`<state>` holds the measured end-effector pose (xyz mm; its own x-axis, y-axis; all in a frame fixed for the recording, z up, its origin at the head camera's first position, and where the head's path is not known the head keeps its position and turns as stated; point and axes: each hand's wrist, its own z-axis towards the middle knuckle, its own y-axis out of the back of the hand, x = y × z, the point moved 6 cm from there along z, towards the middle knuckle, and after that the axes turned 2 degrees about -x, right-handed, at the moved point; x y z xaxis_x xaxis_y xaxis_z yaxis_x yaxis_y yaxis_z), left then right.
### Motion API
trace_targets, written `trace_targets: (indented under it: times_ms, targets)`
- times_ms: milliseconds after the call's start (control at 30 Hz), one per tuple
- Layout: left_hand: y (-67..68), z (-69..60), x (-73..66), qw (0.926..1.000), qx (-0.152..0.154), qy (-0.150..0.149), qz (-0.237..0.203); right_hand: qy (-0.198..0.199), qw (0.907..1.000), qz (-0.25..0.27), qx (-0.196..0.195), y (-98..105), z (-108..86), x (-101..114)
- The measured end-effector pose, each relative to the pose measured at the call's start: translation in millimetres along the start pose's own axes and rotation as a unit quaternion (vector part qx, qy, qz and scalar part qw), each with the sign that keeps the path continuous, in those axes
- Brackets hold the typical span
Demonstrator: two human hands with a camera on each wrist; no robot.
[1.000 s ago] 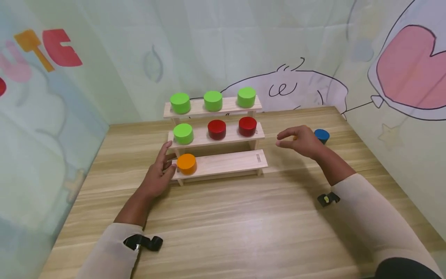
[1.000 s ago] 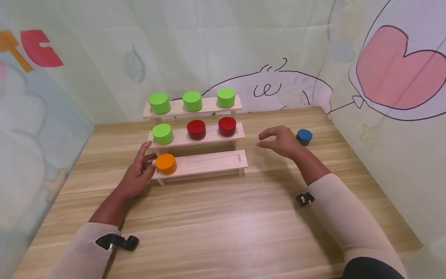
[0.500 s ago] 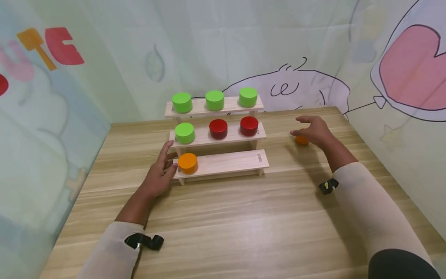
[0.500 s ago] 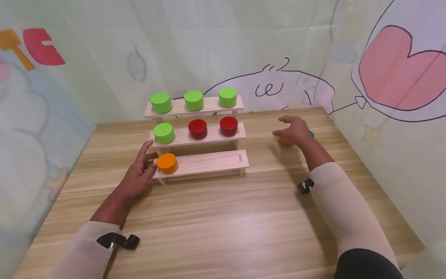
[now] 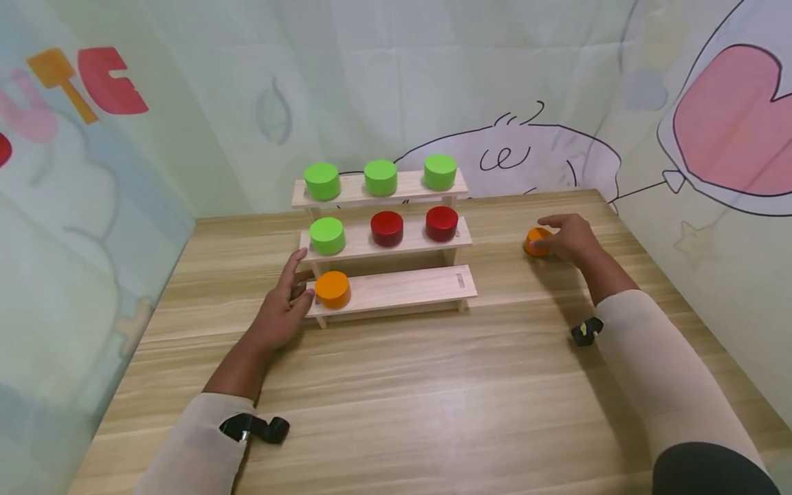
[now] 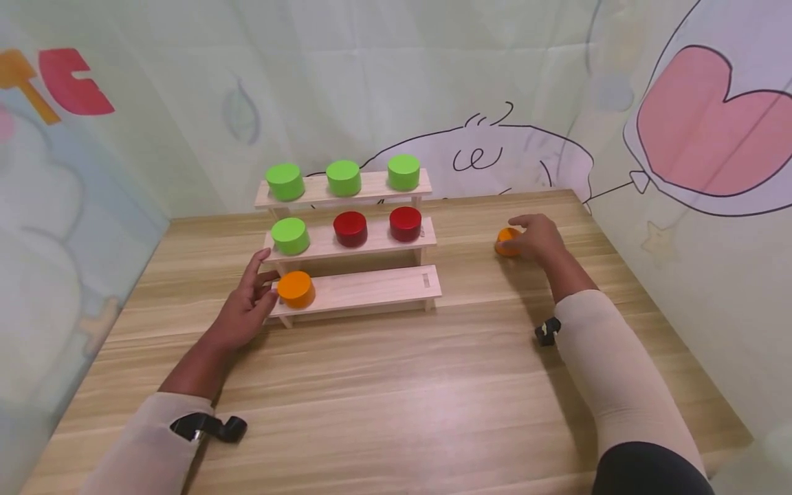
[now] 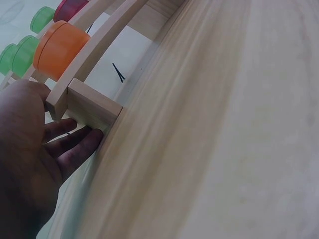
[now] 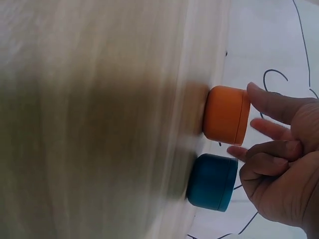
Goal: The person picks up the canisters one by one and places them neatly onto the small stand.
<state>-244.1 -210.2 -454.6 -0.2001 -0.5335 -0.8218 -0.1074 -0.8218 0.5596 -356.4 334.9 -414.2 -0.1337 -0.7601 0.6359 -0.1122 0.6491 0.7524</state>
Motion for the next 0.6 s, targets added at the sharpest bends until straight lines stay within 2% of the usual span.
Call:
trace_targets:
  times_ms: [267,600]
  targets:
    - [-0.6,1.1,1.0,1.0,-0.002,-0.006,0.003,-0.016,0.9998,0.013,-0.006,-2.1,-0.5,-4.2]
    - [-0.9,0.9,3.2,1.0,-0.003,-0.008,0.001,0.008,0.9999,-0.014,-0.006,-6.9,0.1,-7.0]
